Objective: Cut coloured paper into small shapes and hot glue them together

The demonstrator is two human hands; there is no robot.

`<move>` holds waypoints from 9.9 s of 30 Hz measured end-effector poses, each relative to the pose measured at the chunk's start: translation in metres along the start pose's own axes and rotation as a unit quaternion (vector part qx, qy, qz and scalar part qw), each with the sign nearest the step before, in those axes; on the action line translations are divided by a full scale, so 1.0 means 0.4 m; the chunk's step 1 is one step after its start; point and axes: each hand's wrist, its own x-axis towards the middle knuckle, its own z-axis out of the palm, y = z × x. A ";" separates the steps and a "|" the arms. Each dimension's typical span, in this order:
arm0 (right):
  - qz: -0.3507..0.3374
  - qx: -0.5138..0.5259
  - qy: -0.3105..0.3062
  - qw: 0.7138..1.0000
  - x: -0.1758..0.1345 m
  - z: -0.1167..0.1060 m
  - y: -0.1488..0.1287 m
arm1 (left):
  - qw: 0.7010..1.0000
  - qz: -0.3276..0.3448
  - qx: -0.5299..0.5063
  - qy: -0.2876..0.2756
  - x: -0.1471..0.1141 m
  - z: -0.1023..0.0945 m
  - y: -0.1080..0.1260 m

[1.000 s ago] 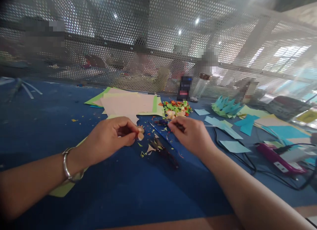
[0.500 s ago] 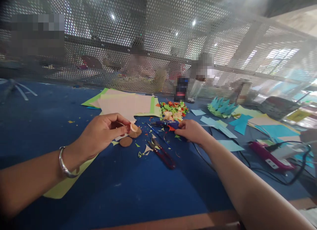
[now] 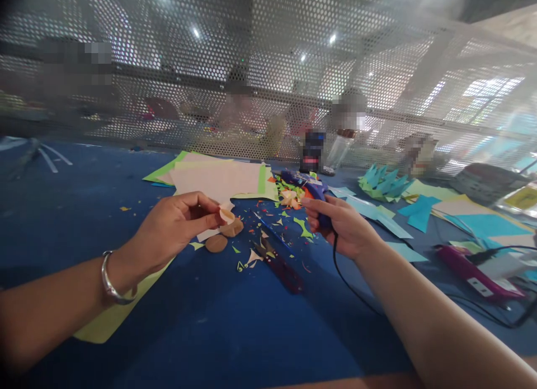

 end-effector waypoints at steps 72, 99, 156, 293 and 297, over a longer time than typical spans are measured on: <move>-0.190 -0.419 -0.078 0.884 -0.086 0.064 0.009 | 0.968 0.207 0.140 -0.010 -0.008 -0.007 0.027; -0.045 -0.283 0.002 0.958 -0.012 0.024 0.030 | 0.980 0.154 0.068 0.107 -0.003 -0.003 0.034; -0.370 -0.555 -0.231 0.709 -0.085 0.149 0.085 | 0.968 0.159 0.194 -0.026 -0.004 0.015 0.013; -0.356 -0.404 -0.116 0.835 -0.124 0.164 0.064 | 0.941 0.199 0.260 -0.082 -0.034 0.052 0.049; -0.350 -0.395 -0.078 0.846 -0.125 0.164 0.064 | 0.952 0.179 0.242 -0.050 -0.030 0.050 0.044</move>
